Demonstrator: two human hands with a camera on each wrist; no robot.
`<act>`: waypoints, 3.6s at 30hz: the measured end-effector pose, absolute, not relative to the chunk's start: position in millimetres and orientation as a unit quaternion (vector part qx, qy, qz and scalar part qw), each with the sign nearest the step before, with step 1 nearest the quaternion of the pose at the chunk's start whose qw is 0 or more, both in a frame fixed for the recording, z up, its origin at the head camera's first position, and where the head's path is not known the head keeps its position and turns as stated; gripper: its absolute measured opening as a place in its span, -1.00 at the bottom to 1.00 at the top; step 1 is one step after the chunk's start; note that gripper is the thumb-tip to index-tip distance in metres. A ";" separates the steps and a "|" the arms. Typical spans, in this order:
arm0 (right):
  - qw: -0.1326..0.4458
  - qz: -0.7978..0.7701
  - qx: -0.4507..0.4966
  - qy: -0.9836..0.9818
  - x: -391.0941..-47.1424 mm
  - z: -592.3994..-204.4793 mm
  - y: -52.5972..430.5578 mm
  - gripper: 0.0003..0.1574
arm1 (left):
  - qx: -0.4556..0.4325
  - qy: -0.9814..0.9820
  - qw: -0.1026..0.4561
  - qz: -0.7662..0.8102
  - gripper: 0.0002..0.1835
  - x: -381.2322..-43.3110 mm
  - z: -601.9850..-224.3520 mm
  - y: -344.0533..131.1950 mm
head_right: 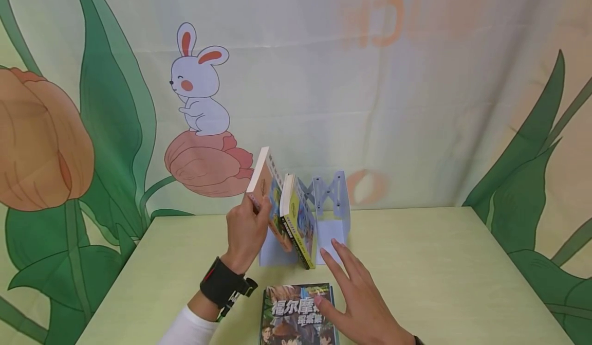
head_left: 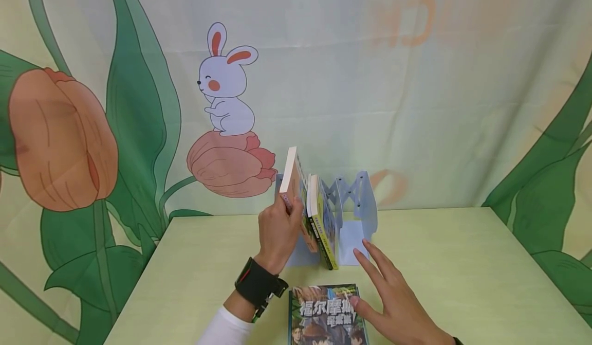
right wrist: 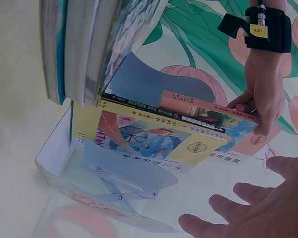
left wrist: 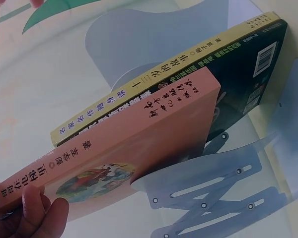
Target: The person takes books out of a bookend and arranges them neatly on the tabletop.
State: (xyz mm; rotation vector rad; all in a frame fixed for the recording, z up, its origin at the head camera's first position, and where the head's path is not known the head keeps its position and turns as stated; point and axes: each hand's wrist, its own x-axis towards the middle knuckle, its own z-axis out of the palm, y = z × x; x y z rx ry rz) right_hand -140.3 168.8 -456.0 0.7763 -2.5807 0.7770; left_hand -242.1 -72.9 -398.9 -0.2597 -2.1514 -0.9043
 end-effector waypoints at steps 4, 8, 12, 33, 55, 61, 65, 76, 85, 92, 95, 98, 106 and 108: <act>0.162 0.279 0.269 -0.908 -141.5 -453.6 166.5 0.02 | -0.100 -0.845 0.390 -0.352 -0.61 -243.3 -397.8 -73.6; 0.161 0.285 0.269 -0.906 -141.6 -450.7 163.5 0.02 | -0.098 -0.844 0.390 -0.354 -0.61 -243.8 -396.3 -74.2; 0.154 0.289 0.268 -0.906 -141.4 -448.2 161.0 0.02 | -0.097 -0.844 0.391 -0.355 -0.61 -243.5 -394.4 -74.8; 0.174 0.295 0.275 -0.898 -142.6 -446.0 160.3 0.04 | -0.102 -0.828 0.427 -0.350 -0.64 -237.3 -377.2 -78.5; 0.163 0.303 0.271 -0.899 -143.2 -440.9 159.7 0.03 | -0.112 -0.807 0.457 -0.356 -0.66 -230.8 -361.1 -85.7; 0.161 0.305 0.273 -0.898 -143.4 -442.1 160.0 0.03 | -0.118 -0.800 0.472 -0.351 -0.66 -228.4 -360.0 -87.7; 0.164 0.305 0.274 -0.898 -143.7 -443.5 159.3 0.03 | -0.119 -0.797 0.476 -0.352 -0.66 -226.8 -360.0 -88.5; 0.160 0.302 0.272 -0.900 -144.0 -441.7 158.6 0.03 | -0.125 -0.786 0.498 -0.345 -0.71 -223.2 -355.2 -89.9; 0.159 0.300 0.272 -0.901 -144.9 -442.5 158.9 0.03 | -0.117 -0.780 0.505 -0.350 -0.76 -220.5 -351.2 -93.1; 0.173 0.302 0.265 -0.899 -144.2 -440.8 158.5 0.03 | -0.116 -0.764 0.525 -0.355 -0.77 -213.0 -344.5 -94.0; 0.180 0.306 0.265 -0.897 -144.2 -439.5 158.0 0.03 | -0.119 -0.757 0.531 -0.361 -0.76 -209.2 -342.2 -93.4; 0.181 0.308 0.265 -0.896 -144.1 -438.0 158.2 0.02 | -0.123 -0.753 0.533 -0.367 -0.75 -205.5 -341.1 -91.7; 0.195 0.313 0.265 -0.891 -146.5 -434.9 161.7 0.03 | -0.133 -0.743 0.539 -0.374 -0.77 -198.1 -336.6 -87.1; 0.195 0.314 0.263 -0.891 -148.0 -432.9 163.2 0.03 | -0.134 -0.741 0.540 -0.375 -0.76 -195.9 -335.6 -86.2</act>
